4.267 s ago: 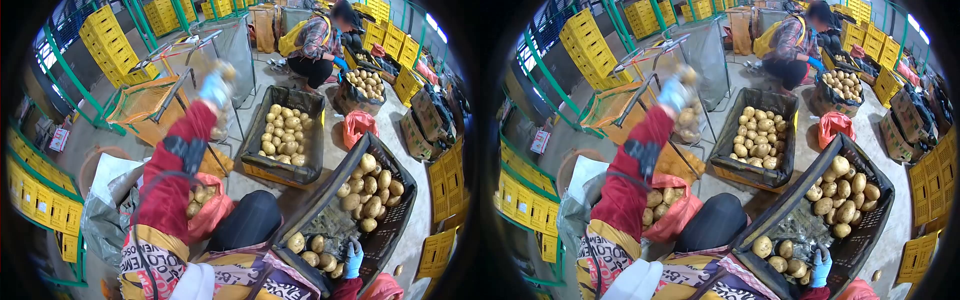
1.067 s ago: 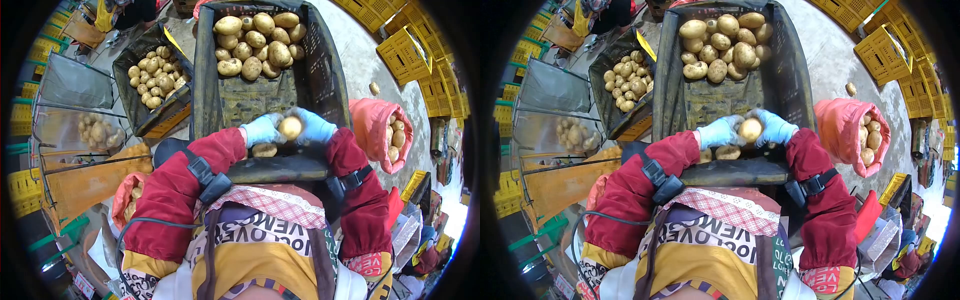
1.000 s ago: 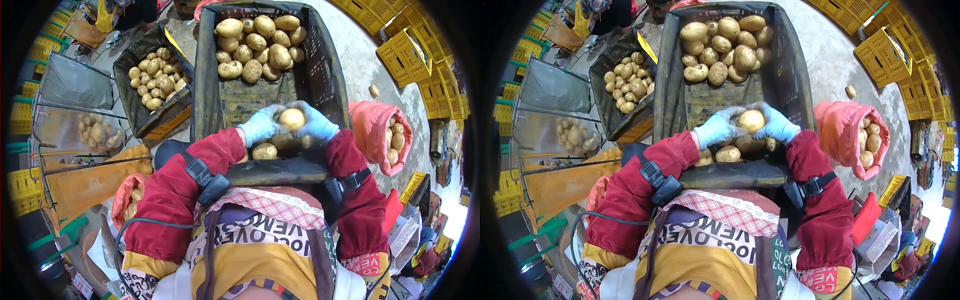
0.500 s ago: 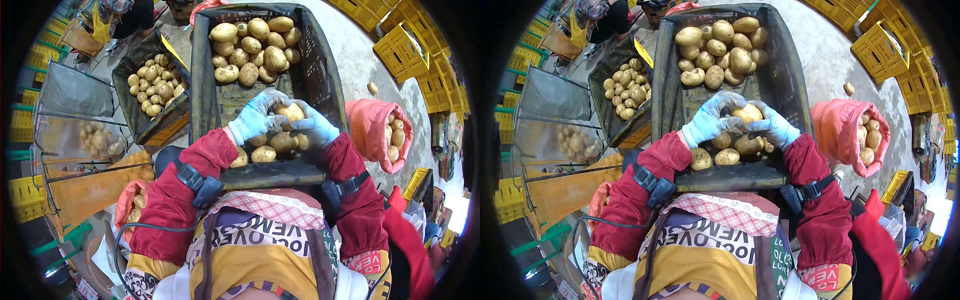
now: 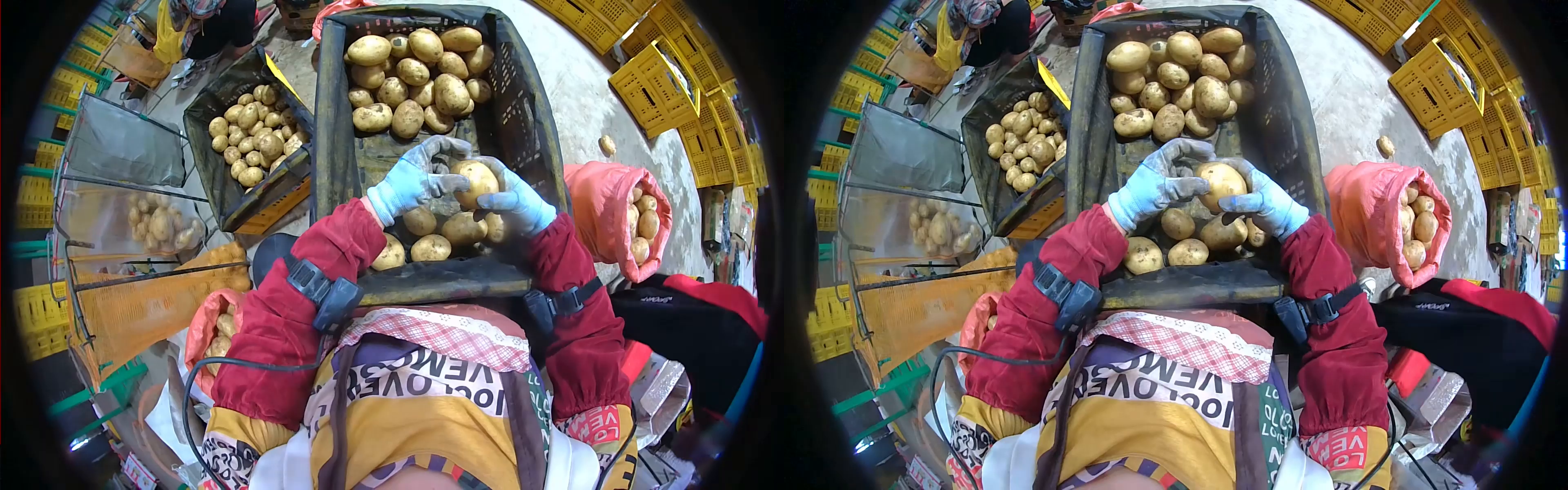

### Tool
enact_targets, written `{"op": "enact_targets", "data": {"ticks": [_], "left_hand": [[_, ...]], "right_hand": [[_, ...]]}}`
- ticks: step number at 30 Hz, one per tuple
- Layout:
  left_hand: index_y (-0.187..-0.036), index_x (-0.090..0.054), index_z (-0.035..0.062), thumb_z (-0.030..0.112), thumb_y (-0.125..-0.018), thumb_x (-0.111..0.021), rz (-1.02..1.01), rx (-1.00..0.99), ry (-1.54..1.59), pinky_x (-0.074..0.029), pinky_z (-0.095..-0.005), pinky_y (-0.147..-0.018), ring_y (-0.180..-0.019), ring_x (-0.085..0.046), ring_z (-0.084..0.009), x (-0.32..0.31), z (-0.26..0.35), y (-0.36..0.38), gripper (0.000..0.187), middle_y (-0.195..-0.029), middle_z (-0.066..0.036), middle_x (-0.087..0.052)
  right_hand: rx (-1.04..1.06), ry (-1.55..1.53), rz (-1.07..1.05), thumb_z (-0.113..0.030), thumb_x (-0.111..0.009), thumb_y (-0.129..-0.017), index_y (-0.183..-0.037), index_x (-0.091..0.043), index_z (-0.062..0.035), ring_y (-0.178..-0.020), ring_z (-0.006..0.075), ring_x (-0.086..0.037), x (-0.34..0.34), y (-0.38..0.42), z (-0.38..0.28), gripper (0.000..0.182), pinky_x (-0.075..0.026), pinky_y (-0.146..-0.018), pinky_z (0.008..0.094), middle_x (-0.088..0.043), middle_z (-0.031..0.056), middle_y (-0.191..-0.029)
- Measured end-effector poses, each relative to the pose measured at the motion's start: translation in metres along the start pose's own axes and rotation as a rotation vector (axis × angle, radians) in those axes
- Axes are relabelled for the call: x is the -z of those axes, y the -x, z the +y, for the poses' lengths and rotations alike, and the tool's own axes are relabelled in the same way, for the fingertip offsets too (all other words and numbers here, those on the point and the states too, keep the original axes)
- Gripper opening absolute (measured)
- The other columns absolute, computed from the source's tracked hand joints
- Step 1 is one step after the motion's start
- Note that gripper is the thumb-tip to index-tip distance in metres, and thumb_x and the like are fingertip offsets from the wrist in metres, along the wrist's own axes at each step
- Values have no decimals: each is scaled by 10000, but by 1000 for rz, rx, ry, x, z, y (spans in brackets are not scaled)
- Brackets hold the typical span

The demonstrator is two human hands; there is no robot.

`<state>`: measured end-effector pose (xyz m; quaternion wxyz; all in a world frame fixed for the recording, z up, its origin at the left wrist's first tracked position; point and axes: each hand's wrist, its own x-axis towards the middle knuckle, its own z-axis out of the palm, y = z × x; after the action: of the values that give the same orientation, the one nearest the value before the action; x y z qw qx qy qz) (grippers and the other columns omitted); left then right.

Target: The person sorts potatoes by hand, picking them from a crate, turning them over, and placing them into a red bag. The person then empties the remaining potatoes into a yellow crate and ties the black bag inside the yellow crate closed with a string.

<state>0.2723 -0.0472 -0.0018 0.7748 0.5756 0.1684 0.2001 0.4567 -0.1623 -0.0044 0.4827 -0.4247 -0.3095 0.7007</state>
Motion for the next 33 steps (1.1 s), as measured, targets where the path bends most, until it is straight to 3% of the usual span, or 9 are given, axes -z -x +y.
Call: {"op": "enact_targets", "data": {"ticks": [11,13,17,20,23,25,28,31,33], "left_hand": [[-901,-628,14,195,-848,-637,154,-172,-849,-474,-321,-743,-835,-600,-220,10,-30,-10,189,-885,-130,-610],[-924,-630,12,231,-856,-611,176,-21,-1160,-467,-370,-787,-890,-607,-285,20,-30,-9,231,-935,-164,-616],[-1027,-622,11,238,-858,-580,163,147,-842,-458,-386,-864,-983,-600,-309,21,-4,3,286,-1027,-190,-628],[-1064,-607,-4,252,-850,-561,-322,79,-1203,-466,-395,-868,-994,-587,-340,22,-40,20,337,-1089,-213,-600],[-888,-655,18,307,-822,-551,-515,485,-1261,-498,-421,-731,-790,-638,-350,-12,7,44,313,-809,-185,-655],[-886,-661,27,317,-819,-559,-584,559,-1292,-500,-423,-710,-760,-643,-352,-11,-5,42,315,-759,-169,-658],[-991,-636,32,321,-836,-551,-440,500,-1338,-493,-420,-765,-868,-633,-336,9,-11,30,339,-918,-173,-655],[-1129,-569,26,329,-862,-527,-318,600,-1254,-455,-416,-883,-1046,-570,-337,26,4,11,405,-1134,-189,-590],[-1186,-539,22,342,-868,-521,-80,388,-1206,-424,-409,-936,-1103,-533,-345,35,-7,9,452,-1173,-203,-567]], "right_hand": [[8,475,40,-63,-806,-604,-1203,-482,-25,-960,148,-573,7,-12,19,682,-497,-795,276,-590,71,-1047],[-172,818,5,-81,-831,-560,-1175,-503,-45,-937,153,-579,4,-9,10,698,-497,-800,305,-609,82,-993],[-370,1836,-273,-298,-763,-639,-1160,-558,-93,-1021,345,-588,13,3,22,596,-480,-852,400,-610,211,-1070],[-620,1890,-513,-423,-605,-794,-1032,-649,-69,-948,331,-623,13,3,17,429,-486,-825,413,-643,179,-1005],[-729,1845,-621,-395,-594,-795,-957,-675,-59,-880,323,-642,3,-28,0,382,-499,-788,406,-663,171,-921],[-538,1915,-321,-335,-607,-762,-910,-676,-51,-811,335,-639,15,-69,0,328,-508,-747,418,-656,191,-882],[207,1783,568,-276,-635,-748,-1054,-569,-51,-961,342,-599,36,-139,-1,386,-484,-818,431,-623,187,-1014],[59,1476,984,-324,-725,-723,-1304,-403,-56,-1100,346,-535,44,-195,-14,716,-438,-939,398,-551,213,-1174],[58,1177,1103,-257,-776,-685,-1340,-348,-26,-1098,322,-548,70,-226,9,816,-449,-933,373,-546,213,-1191]]}}
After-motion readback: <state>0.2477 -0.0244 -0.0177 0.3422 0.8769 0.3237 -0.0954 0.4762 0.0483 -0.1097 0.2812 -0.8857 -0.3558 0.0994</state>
